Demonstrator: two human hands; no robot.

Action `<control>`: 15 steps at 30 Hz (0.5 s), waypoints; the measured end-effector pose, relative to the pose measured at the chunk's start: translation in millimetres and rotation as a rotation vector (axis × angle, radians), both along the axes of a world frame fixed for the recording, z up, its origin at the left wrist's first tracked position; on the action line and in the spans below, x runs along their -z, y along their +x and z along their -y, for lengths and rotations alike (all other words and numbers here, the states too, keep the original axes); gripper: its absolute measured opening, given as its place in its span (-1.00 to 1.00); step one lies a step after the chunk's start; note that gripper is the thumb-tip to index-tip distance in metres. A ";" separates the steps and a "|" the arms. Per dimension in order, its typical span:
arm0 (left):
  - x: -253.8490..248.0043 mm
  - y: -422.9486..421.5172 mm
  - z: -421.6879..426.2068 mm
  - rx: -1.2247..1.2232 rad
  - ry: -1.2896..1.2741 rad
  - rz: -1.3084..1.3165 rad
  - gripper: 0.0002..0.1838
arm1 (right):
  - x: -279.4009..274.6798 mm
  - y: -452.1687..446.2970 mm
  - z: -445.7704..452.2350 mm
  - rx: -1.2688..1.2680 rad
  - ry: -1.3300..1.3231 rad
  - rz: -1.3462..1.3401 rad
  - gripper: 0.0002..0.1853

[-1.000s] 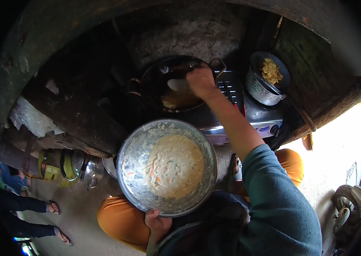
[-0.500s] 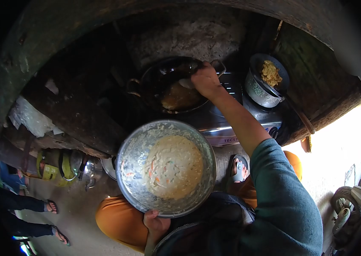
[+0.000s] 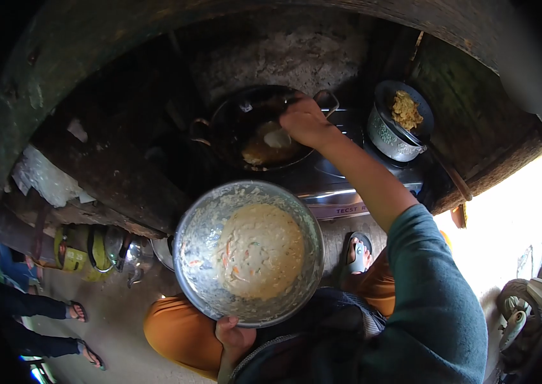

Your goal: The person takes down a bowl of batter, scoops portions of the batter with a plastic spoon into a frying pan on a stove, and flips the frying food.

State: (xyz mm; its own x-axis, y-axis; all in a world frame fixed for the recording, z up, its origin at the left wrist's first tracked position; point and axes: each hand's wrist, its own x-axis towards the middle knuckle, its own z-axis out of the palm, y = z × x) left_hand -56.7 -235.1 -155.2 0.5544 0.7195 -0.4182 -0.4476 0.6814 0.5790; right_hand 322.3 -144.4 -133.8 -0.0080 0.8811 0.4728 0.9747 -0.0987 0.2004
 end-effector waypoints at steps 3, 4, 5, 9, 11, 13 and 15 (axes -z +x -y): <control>-4.4 2.7 0.0 0.011 0.002 0.001 -0.28 | -0.6 -8.5 5.6 -0.022 -0.124 0.019 -0.85; -6.1 3.6 0.0 0.013 0.005 0.006 -0.27 | 1.8 -9.5 5.7 -0.028 -0.207 0.126 -0.84; -6.5 3.6 0.1 0.012 0.007 0.008 -0.27 | 4.2 -9.9 7.4 -0.028 -0.205 0.128 -0.84; -7.3 3.9 0.1 0.000 0.014 -0.010 -0.26 | 17.1 -0.1 6.7 -0.179 -0.025 -0.003 -0.88; -6.8 4.0 -0.5 -0.002 0.016 -0.005 -0.25 | 22.6 5.8 5.5 -0.167 0.032 0.115 -0.88; -5.9 3.7 -1.0 0.018 0.032 0.061 -0.28 | 21.4 4.4 8.4 -0.135 0.024 0.114 -0.90; -8.6 5.2 -0.7 0.017 0.029 0.057 -0.27 | 23.1 -0.9 12.7 -0.167 0.039 0.077 -0.91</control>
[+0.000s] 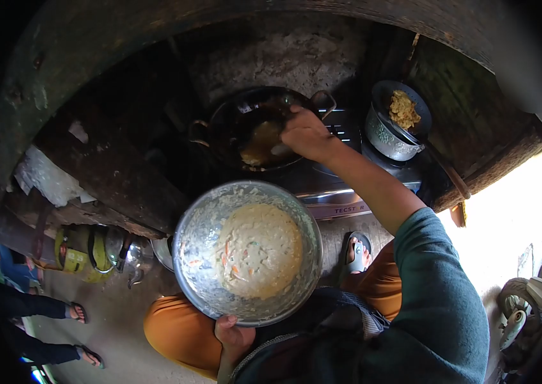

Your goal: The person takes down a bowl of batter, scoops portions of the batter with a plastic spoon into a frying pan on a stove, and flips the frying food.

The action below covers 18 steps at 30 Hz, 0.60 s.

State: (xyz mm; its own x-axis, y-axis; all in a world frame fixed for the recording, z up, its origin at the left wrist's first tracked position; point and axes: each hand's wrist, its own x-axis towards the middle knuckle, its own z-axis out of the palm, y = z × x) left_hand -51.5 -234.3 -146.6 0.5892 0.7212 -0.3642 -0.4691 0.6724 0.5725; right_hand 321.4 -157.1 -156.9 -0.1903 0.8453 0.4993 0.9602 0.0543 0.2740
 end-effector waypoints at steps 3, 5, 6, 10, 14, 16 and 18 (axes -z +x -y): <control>1.3 -0.3 -0.3 -0.002 0.004 0.006 -0.27 | -1.5 -1.8 1.2 -0.100 0.043 -0.166 -0.92; 2.0 -0.5 0.4 -0.003 0.009 0.014 -0.27 | -3.9 -1.0 1.6 -0.168 0.071 -0.296 -0.92; 1.6 0.5 0.7 -0.020 0.010 -0.021 -0.26 | -8.7 0.2 2.8 -0.042 0.026 -0.091 -0.93; -0.1 1.1 1.0 -0.028 -0.005 -0.061 -0.25 | -29.5 -5.9 7.1 0.209 0.007 0.127 -0.93; -1.3 2.2 1.7 -0.020 -0.005 -0.058 -0.25 | -32.2 -18.2 6.4 0.236 -0.010 0.148 -0.92; -1.3 1.7 1.9 -0.015 -0.007 -0.073 -0.25 | -18.8 -18.3 -0.3 0.254 -0.092 0.247 -0.92; 3.8 -0.1 3.0 -0.028 0.000 -0.079 -0.25 | -13.0 -16.8 -1.5 0.250 -0.081 0.270 -0.93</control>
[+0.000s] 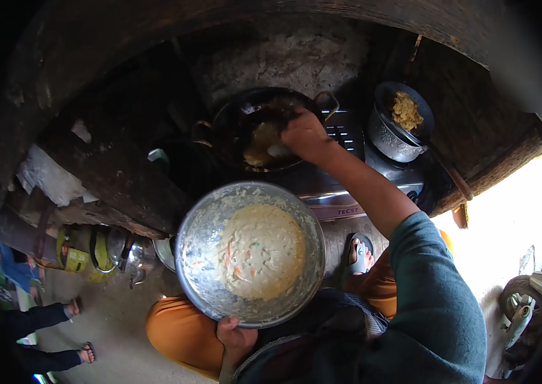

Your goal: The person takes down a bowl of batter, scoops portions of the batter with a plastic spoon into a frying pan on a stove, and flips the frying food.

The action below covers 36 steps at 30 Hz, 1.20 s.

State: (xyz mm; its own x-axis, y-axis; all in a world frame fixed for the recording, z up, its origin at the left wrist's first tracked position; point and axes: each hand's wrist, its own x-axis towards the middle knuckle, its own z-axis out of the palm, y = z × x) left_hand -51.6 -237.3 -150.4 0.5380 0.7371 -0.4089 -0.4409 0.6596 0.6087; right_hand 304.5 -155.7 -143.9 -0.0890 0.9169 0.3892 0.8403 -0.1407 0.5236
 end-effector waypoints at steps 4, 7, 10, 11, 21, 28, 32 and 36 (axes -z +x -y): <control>-0.7 0.9 -0.3 -0.002 0.012 -0.041 -0.25 | -7.0 -9.7 4.8 -0.173 0.005 -0.106 -0.93; -2.8 2.2 0.4 0.004 0.025 -0.039 -0.24 | 5.2 -13.6 -1.5 -0.198 0.024 -0.022 -0.93; -0.9 1.9 -0.1 -0.002 0.025 0.011 -0.23 | 1.9 -13.9 -3.7 -0.251 0.097 -0.074 -0.94; 0.5 0.6 -0.8 -0.005 0.027 0.009 -0.23 | -2.1 -12.8 -4.2 -0.253 0.099 -0.076 -0.94; -2.7 2.0 0.9 -0.007 0.003 0.022 -0.25 | -11.1 -1.0 -1.3 0.192 0.025 -0.215 -0.91; -4.7 2.1 -1.1 -0.026 -0.012 0.090 -0.23 | -64.1 14.7 61.1 0.428 0.190 -1.137 -0.77; 5.7 0.2 -3.0 -0.046 0.035 0.119 -0.23 | -128.0 -53.2 106.7 0.283 0.059 -1.204 -0.80; 10.8 0.1 -2.1 -0.038 0.088 0.155 -0.26 | -134.9 -124.8 136.0 0.380 -0.057 -0.582 -0.91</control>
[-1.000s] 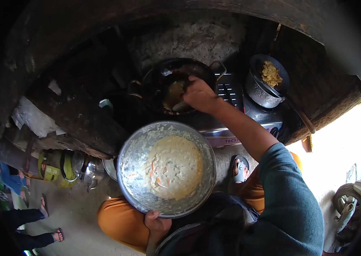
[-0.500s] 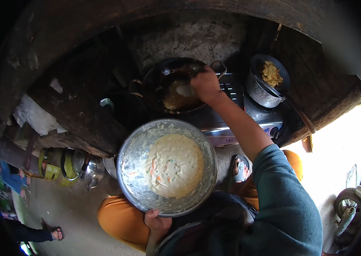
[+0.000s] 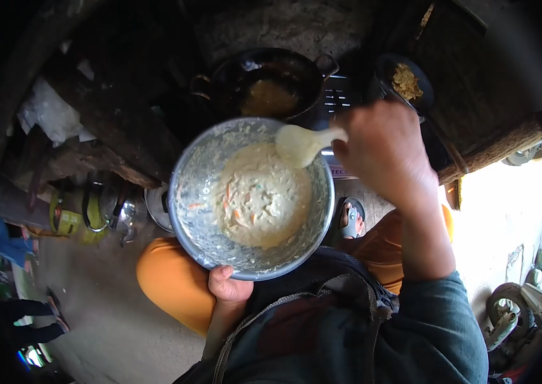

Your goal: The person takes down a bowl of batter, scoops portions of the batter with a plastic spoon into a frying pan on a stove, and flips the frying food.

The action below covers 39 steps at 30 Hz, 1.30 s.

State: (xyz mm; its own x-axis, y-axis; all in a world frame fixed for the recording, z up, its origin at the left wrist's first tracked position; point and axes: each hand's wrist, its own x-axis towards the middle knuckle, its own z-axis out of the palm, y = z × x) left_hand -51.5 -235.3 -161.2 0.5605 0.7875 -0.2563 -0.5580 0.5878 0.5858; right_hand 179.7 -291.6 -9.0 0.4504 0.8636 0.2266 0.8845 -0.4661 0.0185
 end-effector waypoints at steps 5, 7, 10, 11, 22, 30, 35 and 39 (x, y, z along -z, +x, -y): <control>10.5 -10.1 -2.2 0.116 -0.026 0.127 -0.27 | 27.0 -31.2 -12.8 0.076 -0.056 0.065 -0.90; 5.3 -8.1 -4.1 0.160 -0.035 0.163 -0.25 | 38.5 -31.7 -22.2 0.040 0.054 -0.102 -0.86; 6.4 -9.5 -3.1 0.185 -0.071 0.170 -0.25 | 46.8 -35.6 -25.1 -0.247 0.194 -0.129 -0.84; 6.5 -9.4 -2.9 0.188 -0.086 0.180 -0.26 | 44.1 -42.6 -23.4 -0.362 0.212 -0.130 -0.85; 4.9 -9.1 -4.5 0.151 -0.022 0.181 -0.24 | 1.0 -68.2 25.4 -0.293 0.310 0.191 -0.93; 9.4 -16.9 -7.4 0.216 -0.029 0.153 -0.25 | 38.0 -33.0 -1.8 0.001 0.155 0.055 -0.92; 8.9 -13.0 -6.2 0.237 -0.016 0.098 -0.24 | 61.6 -42.0 -15.5 -0.185 0.262 -0.274 -0.92; -6.3 -5.2 -6.6 0.175 -0.031 0.125 -0.24 | 43.5 -75.4 -5.2 -0.536 0.289 0.078 -0.87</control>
State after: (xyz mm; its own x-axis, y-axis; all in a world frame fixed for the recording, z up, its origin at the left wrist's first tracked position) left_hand -56.7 -228.6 -154.9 0.7172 0.6680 -0.1984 -0.5131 0.6989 0.4983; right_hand 104.3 -286.4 -52.6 -0.0568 0.8640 0.5003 0.9984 0.0470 0.0322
